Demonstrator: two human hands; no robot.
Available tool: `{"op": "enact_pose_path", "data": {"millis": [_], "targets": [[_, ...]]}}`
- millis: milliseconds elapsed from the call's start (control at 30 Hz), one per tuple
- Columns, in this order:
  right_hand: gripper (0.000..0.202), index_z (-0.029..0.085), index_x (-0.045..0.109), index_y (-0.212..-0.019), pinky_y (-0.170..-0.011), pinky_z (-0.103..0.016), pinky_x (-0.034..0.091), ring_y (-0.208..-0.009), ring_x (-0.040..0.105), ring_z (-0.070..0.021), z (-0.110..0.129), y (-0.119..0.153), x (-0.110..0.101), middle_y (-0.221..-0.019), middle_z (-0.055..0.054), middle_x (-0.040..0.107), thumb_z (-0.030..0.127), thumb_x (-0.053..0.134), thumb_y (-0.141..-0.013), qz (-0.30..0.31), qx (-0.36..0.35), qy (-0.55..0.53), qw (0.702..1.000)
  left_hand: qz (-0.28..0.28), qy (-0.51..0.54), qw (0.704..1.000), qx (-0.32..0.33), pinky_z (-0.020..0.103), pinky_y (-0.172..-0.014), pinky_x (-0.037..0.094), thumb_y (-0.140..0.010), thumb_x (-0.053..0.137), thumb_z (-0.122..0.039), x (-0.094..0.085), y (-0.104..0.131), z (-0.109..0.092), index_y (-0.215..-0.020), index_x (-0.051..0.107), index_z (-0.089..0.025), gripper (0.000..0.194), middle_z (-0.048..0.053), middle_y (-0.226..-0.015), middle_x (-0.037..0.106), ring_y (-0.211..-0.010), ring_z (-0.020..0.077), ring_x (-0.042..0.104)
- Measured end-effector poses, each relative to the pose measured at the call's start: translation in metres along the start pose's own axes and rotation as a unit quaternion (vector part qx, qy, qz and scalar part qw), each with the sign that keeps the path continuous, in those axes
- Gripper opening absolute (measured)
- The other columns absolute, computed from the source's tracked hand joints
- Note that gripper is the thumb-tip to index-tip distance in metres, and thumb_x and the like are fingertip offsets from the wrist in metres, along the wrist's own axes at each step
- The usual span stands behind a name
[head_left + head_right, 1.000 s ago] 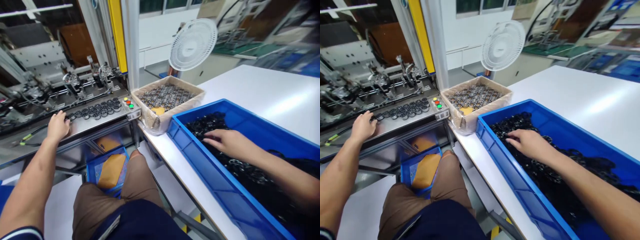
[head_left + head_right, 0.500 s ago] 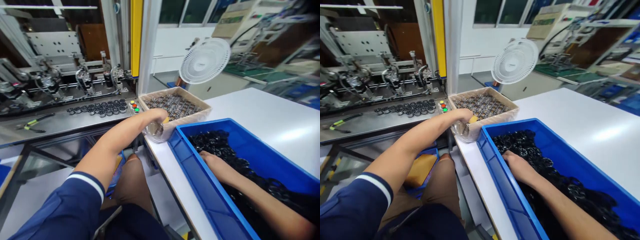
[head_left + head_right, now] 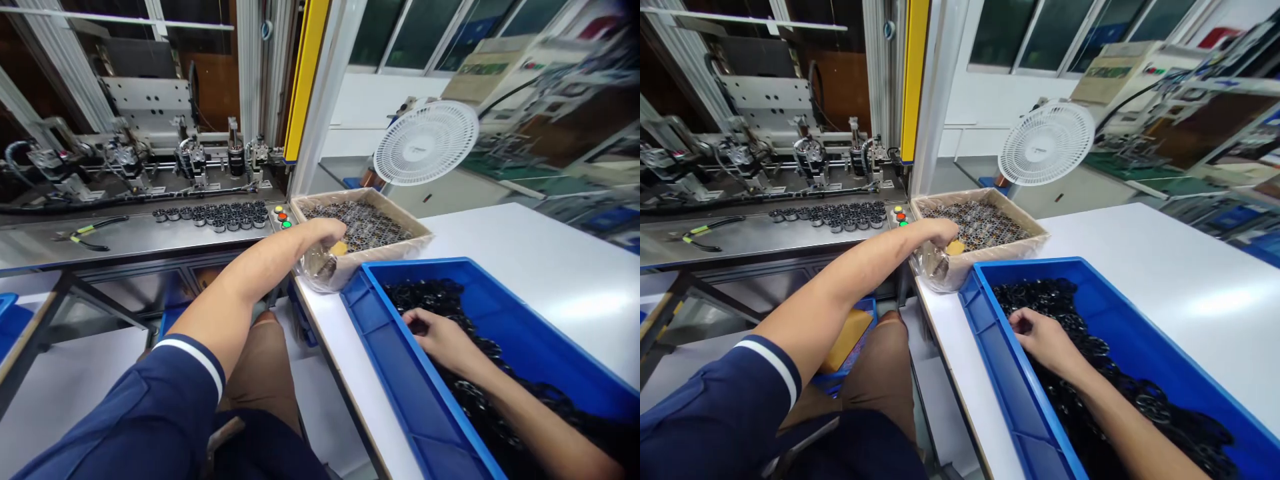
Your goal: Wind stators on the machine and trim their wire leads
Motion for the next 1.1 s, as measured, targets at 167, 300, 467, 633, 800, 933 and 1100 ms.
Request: {"op": "enact_pose_path", "data": {"millis": [167,300,467,633,800,933,1100], "targets": [[0.035,0.016,0.069,-0.096,-0.070,-0.033,0.056,-0.069,0.070,-0.0227,0.005,0.000,-0.002,-0.077,-0.007,0.074,0.040,0.056,-0.074,-0.047,-0.013,0.039,0.998,-0.041,0.091,0.994,-0.048,0.041,-0.085,0.056,-0.091,0.063,-0.035,-0.020,0.009,0.005,-0.119,0.061,-0.017,0.034,0.009,-0.121,0.063,-0.103,0.0231,0.065],[0.030,0.016,0.072,-0.092,-0.067,-0.034,0.055,-0.067,0.068,-0.0232,0.004,-0.001,-0.005,-0.074,-0.008,0.073,0.039,0.060,-0.077,-0.099,-0.018,0.063,0.993,-0.148,0.207,0.966,-0.045,0.043,-0.087,0.056,-0.092,0.062,-0.034,-0.026,0.034,0.013,-0.115,0.062,-0.016,0.030,0.008,-0.118,0.065,-0.102,0.0222,0.065],[0.038,0.012,0.069,-0.098,-0.069,-0.038,0.056,-0.068,0.064,-0.0237,0.013,0.002,-0.012,-0.079,-0.011,0.068,0.046,0.060,-0.083,-0.204,-0.028,0.065,0.976,-0.296,0.422,0.857,-0.024,0.043,-0.088,0.056,-0.089,0.064,-0.038,0.011,0.104,0.003,-0.109,0.063,-0.013,0.032,0.009,-0.109,0.070,-0.096,0.0208,0.069],[0.032,0.017,0.065,-0.112,-0.073,-0.037,0.057,-0.078,0.065,-0.0220,0.084,0.027,-0.018,-0.093,-0.009,0.068,0.038,0.066,-0.087,-0.333,-0.175,0.031,0.926,-0.288,0.621,0.729,0.010,0.042,-0.088,0.057,-0.082,0.068,-0.048,0.054,0.165,-0.036,-0.095,0.057,-0.016,0.036,0.011,-0.099,0.076,-0.089,0.0215,0.074],[0.031,0.018,0.063,-0.115,-0.075,-0.035,0.059,-0.087,0.068,-0.0219,0.145,0.058,-0.004,-0.097,-0.009,0.071,0.023,0.071,-0.086,-0.342,-0.347,0.011,0.873,-0.233,0.704,0.670,0.044,0.036,-0.088,0.056,-0.071,0.083,-0.032,0.062,0.191,-0.068,-0.099,0.060,-0.020,0.038,0.009,-0.103,0.076,-0.094,0.0207,0.073],[0.034,0.019,0.060,-0.118,-0.074,-0.036,0.059,-0.089,0.068,-0.0217,0.149,0.071,0.006,-0.099,-0.010,0.069,0.025,0.071,-0.086,-0.356,-0.377,0.019,0.855,-0.198,0.691,0.689,0.093,0.023,-0.081,0.055,-0.063,0.087,-0.012,0.062,0.201,-0.085,-0.120,0.066,-0.028,0.063,0.003,-0.106,0.071,-0.088,0.0124,0.068],[0.036,0.020,0.060,-0.120,-0.070,-0.033,0.058,-0.086,0.066,-0.0196,0.146,0.076,0.007,-0.096,-0.008,0.066,0.024,0.071,-0.086,-0.342,-0.402,0.013,0.849,-0.184,0.711,0.670,0.103,0.025,-0.079,0.058,-0.058,0.088,-0.010,0.065,0.202,-0.103,-0.095,0.078,-0.023,0.041,0.005,-0.108,0.068,-0.089,0.0151,0.068]]}}
Point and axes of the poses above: each hand's wrist, its own y-axis away from the middle knuckle, its own x-axis out of the palm, z = x × y, the point moved 2 cm from there along -y, towards the middle knuckle
